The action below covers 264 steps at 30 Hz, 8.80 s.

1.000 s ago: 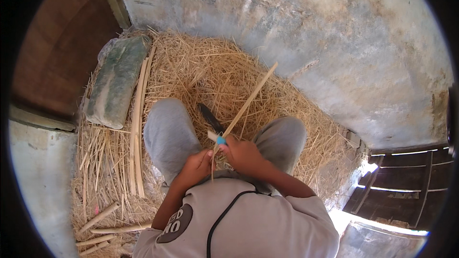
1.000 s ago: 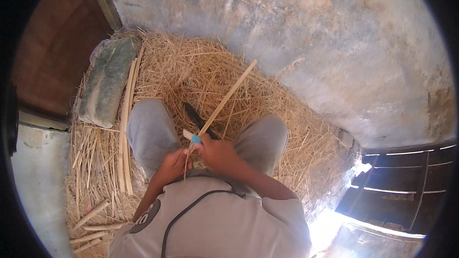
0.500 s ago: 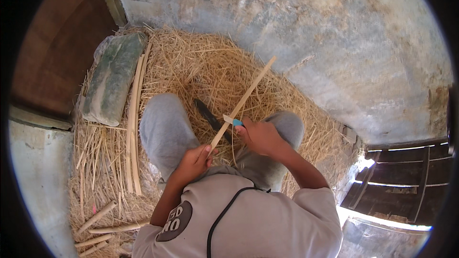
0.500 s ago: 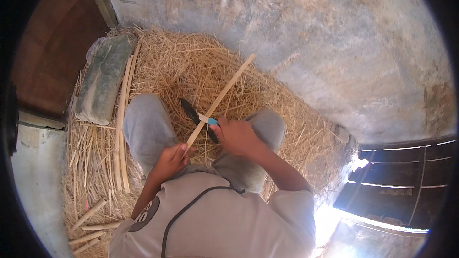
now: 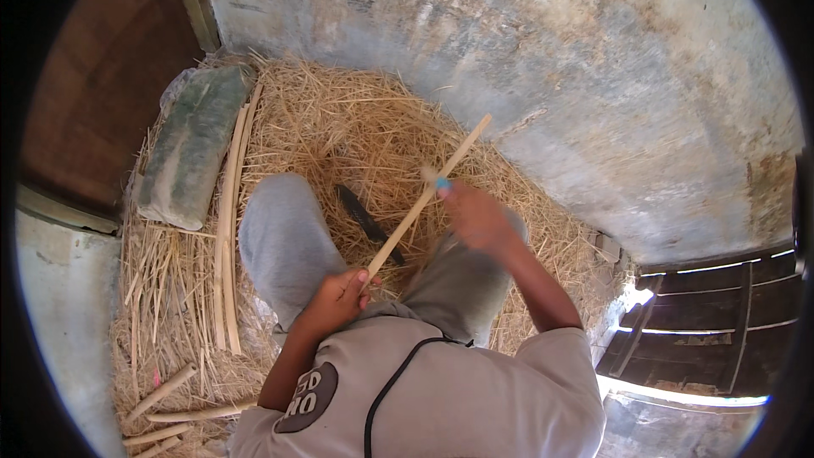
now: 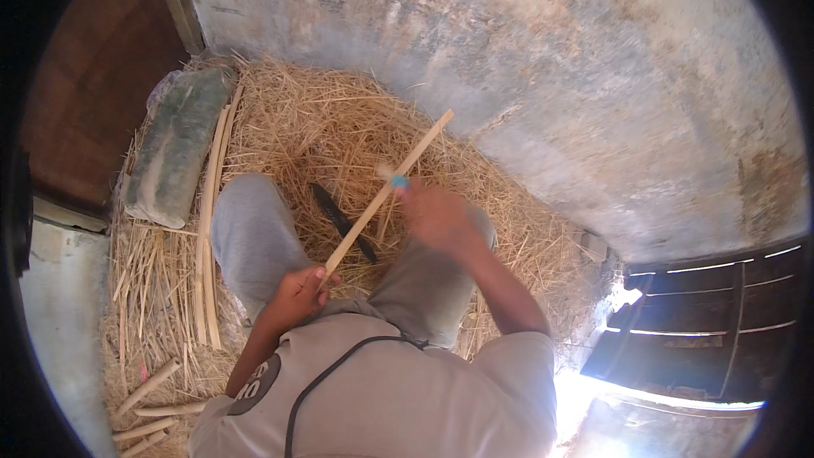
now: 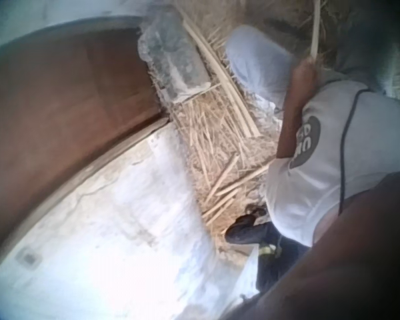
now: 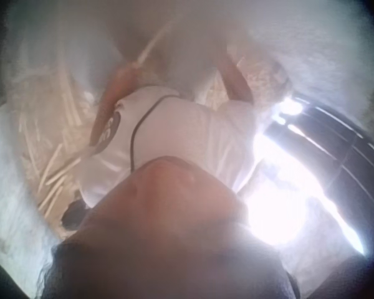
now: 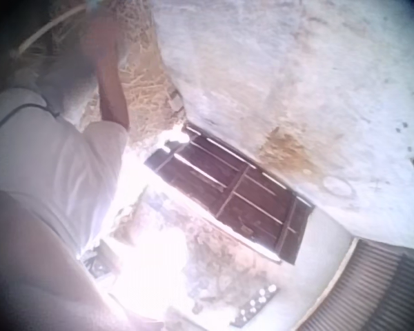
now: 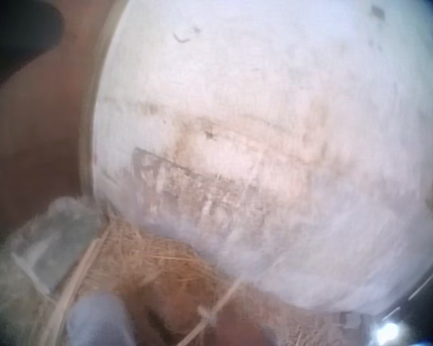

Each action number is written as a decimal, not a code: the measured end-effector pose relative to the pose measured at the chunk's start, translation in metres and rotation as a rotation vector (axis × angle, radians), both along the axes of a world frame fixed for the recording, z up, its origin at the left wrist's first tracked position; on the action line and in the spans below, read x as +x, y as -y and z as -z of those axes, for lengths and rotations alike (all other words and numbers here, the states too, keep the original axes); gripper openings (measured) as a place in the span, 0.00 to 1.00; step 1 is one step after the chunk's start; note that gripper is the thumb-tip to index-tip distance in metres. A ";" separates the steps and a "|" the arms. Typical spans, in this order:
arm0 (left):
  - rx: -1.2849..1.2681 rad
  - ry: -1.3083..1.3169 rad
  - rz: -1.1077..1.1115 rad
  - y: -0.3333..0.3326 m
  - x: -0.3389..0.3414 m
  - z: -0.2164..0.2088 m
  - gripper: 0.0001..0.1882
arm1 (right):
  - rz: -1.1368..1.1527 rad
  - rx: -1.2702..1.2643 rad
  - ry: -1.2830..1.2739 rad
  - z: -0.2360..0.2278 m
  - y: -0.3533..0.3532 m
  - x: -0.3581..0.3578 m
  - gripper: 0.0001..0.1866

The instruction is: The person sits on a straw-covered floor and uses a large knife to shave and smooth a long, thin wooden stick. They then switch to a smaller utility knife to further refine the stick's surface and shape, holding the wood vertically and horizontally while working.

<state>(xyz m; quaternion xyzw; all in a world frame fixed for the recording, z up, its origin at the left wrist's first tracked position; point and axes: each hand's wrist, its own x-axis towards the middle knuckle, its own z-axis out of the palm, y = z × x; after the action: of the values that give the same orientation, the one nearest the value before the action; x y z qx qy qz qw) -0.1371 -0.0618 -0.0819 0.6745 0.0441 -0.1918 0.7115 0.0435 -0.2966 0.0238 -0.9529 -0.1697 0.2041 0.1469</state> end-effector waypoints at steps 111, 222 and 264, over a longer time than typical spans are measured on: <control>0.879 0.370 -0.120 0.025 0.027 0.021 0.12 | -0.102 0.010 0.023 0.069 -0.039 -0.044 0.30; -0.029 -0.046 -0.080 -0.003 0.014 0.009 0.22 | 0.256 0.340 0.376 0.038 0.078 0.144 0.34; -0.081 -0.078 -0.015 0.004 0.007 0.013 0.23 | 0.096 0.198 0.153 0.024 0.006 -0.007 0.32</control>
<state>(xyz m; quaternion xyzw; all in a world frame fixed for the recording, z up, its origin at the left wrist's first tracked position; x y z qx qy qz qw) -0.1301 -0.0662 -0.0951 0.6369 0.0693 -0.2141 0.7374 0.0366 -0.3029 -0.0004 -0.9535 -0.1539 0.1058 0.2367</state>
